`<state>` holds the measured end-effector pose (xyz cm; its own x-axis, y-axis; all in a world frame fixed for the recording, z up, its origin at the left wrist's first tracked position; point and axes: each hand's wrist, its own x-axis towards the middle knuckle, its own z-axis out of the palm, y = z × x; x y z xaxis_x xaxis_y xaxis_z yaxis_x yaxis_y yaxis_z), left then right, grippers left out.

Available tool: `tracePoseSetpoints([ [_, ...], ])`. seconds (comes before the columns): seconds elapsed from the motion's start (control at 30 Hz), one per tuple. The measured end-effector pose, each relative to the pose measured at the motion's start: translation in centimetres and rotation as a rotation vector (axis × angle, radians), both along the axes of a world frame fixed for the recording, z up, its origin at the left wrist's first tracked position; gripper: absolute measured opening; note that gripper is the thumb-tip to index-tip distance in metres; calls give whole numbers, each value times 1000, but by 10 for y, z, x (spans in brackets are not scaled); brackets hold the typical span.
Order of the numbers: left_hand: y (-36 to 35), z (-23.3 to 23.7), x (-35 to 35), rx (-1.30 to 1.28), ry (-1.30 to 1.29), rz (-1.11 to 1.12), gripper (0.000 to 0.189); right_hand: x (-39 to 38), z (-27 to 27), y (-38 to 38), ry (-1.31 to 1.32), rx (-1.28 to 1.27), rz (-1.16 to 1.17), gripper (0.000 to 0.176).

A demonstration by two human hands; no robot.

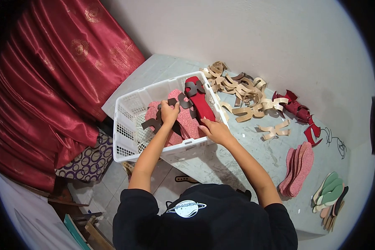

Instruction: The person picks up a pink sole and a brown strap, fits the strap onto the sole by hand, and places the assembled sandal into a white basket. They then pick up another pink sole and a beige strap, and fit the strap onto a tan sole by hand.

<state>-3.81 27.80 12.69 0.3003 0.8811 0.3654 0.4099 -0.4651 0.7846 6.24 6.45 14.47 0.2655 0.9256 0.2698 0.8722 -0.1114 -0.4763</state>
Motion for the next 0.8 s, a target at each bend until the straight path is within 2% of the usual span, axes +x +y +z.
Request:
tracePoseSetpoints([
  [0.17, 11, -15, 1, -19, -57, -31, 46, -2, 6, -1, 48, -73, -14, 44],
  [0.43, 9, -12, 2, -19, 9, -9, 48, -4, 12, -3, 53, -130, -46, 41],
  [0.57, 13, -18, 3, 1, -39, -3, 48, -5, 15, -3, 73, -120, -41, 41],
  [0.8, 17, -18, 0, -149, -67, -98, 47, -5, 18, -3, 112, -147, -44, 39],
])
